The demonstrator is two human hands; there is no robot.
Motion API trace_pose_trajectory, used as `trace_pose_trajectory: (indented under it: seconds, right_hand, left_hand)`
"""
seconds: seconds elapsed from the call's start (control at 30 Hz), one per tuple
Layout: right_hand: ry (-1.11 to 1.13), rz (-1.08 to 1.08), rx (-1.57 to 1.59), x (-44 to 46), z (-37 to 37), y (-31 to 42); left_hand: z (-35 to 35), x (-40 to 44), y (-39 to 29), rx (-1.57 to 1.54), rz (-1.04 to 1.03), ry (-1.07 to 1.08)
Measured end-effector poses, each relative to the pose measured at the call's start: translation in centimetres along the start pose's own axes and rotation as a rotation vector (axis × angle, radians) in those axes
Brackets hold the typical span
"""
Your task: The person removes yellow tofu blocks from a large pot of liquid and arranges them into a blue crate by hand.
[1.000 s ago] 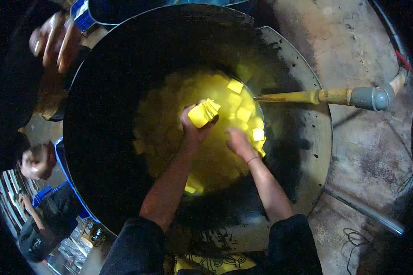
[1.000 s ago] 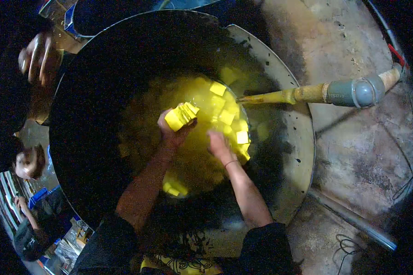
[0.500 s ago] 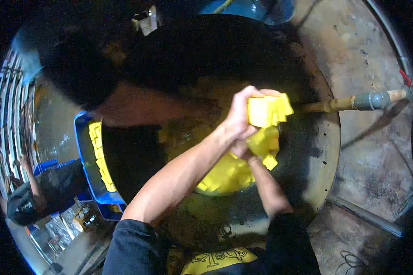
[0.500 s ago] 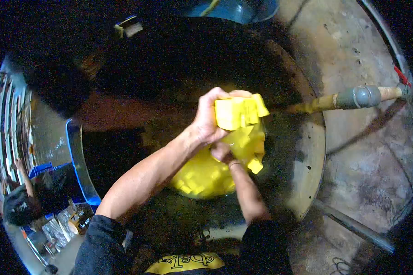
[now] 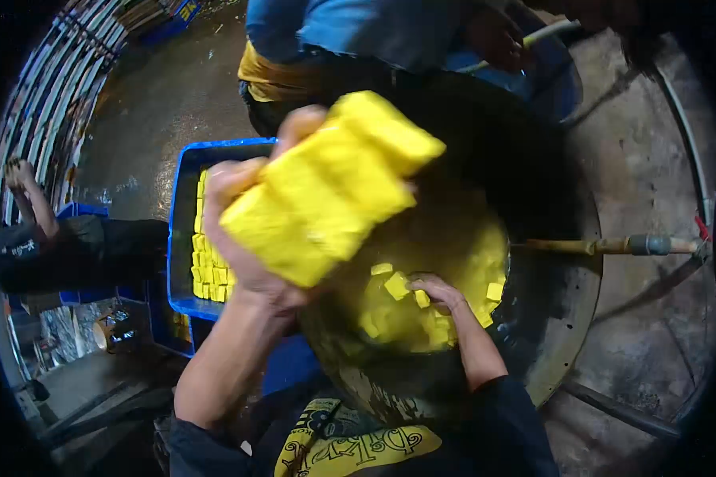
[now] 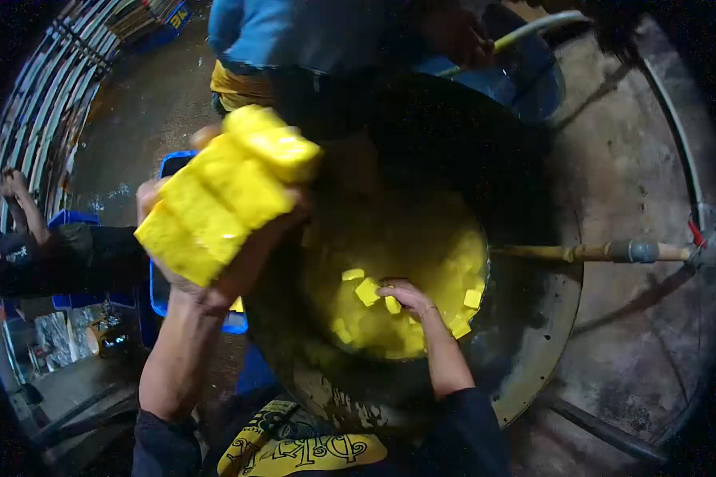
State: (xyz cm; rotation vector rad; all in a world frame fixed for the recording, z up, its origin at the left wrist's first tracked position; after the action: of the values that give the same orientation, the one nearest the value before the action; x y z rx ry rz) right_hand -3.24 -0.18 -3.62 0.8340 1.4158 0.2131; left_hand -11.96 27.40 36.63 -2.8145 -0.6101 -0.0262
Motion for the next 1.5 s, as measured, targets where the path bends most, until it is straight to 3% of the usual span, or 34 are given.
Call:
trace_pose_trajectory:
  seconds: [0.07,0.1,0.13,0.23,0.27,0.33,0.4,0.47,0.6,0.67,0.73,0.8,0.87,0.93,0.97,1.0,1.07,1.13,1.17,1.27,1.33,1.37,1.4,1.47,1.5]
  right_hand:
    - [0.146,-0.071,0.403,-3.0,-2.2,3.9]
    - [0.130,-0.069,0.393,-4.6,-3.0,6.6]
    - [0.204,0.035,0.450,-6.4,-4.6,10.5]
    - [0.333,0.268,0.540,-10.9,-8.8,19.7]
    - [0.421,0.381,0.581,-12.3,-10.7,22.8]
    - [0.362,0.484,0.530,-14.7,-15.1,28.4]
    - [0.020,0.653,0.222,-16.9,-18.7,33.6]
    - [-0.115,0.631,0.129,-17.1,-23.0,36.3]
    - [-0.432,0.600,-0.246,-12.4,-28.5,37.0]
    - [-0.436,0.644,-0.247,-10.3,-30.4,36.4]
    - [-0.351,0.602,-0.044,-9.7,-32.5,36.0]
    - [-0.368,0.717,-0.178,-8.6,-34.9,36.2]
    - [-0.531,0.656,-0.447,-7.1,-35.9,36.5]
    - [-0.682,0.732,-0.645,-5.5,-35.8,36.2]
    - [-0.601,0.544,-0.605,-3.3,-35.2,33.9]
    - [-0.267,0.529,-0.360,-0.3,-35.8,32.3]
    - [0.008,0.181,0.204,3.7,-37.0,27.5]
    - [0.079,0.051,0.358,7.7,-36.3,24.8]
    - [0.098,0.016,0.469,9.2,-35.6,24.7]
    - [0.084,-0.018,0.418,14.8,-34.2,26.4]
    - [-0.006,-0.068,0.307,17.2,-34.4,28.3]
    - [-0.151,-0.074,0.112,19.2,-33.7,27.8]
    - [-0.277,-0.034,-0.092,21.9,-32.7,26.6]
    - [-0.815,-0.150,-0.587,23.6,-33.6,25.5]
    - [-0.857,-0.144,-0.439,23.8,-35.0,25.2]
  left_hand:
    - [3.1,-1.8,-4.5,0.133,-0.094,-0.007]
    - [4.7,-2.9,-5.9,0.140,-0.133,-0.136]
    - [6.1,-4.0,-7.0,0.145,-0.168,-0.261]
    - [10.2,-5.3,-8.2,0.114,-0.123,-0.256]
    - [11.8,-5.9,-8.0,0.118,-0.093,-0.362]
    - [14.2,-6.5,-7.6,0.045,-0.068,-0.415]
    - [17.6,-7.1,-7.6,0.078,-0.076,-0.490]
    - [18.5,-7.5,-7.3,0.006,0.004,-0.459]
    - [20.1,-9.4,-8.4,0.077,0.096,-0.500]
    - [21.5,-10.6,-9.3,-0.039,0.099,-0.548]
    - [24.1,-11.6,-9.8,-0.080,0.112,-0.543]
    - [26.2,-12.6,-9.6,-0.143,0.169,-0.520]
    - [29.0,-13.6,-8.8,-0.171,0.158,-0.540]
    - [29.2,-14.9,-9.4,-0.164,0.218,-0.500]
    - [29.6,-15.6,-9.4,-0.178,0.272,-0.597]
    - [30.1,-16.2,-9.2,-0.190,0.331,-0.687]
    - [32.7,-16.7,-8.8,-0.145,0.242,-0.693]
    - [34.7,-16.9,-10.6,0.076,0.432,-1.001]
    - [37.1,-16.0,-10.5,0.130,0.439,-0.956]
    - [44.2,-14.2,-11.4,0.289,0.379,-0.850]
    - [47.3,-14.3,-14.6,1.721,0.548,-0.580]
    - [45.6,-15.2,-16.0,2.125,0.166,-0.677]
    - [44.1,-15.2,-16.1,2.369,0.258,-0.397]
    - [47.1,-18.1,-13.1,2.430,0.397,-0.127]
    - [46.7,-18.2,-12.9,2.468,0.423,-0.034]
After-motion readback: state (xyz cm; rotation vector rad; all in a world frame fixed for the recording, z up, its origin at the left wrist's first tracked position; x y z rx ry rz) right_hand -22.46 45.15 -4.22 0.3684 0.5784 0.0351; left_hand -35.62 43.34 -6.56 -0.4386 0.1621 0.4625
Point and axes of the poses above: each hand's wrist, its own x-axis towards the middle knuckle, its own z-axis out of the back of the hand, y = z × x, the point moved 7 cm from there along x, towards the middle knuckle, and after that the axes turned 10 degrees about x, right-handed, at the moved point
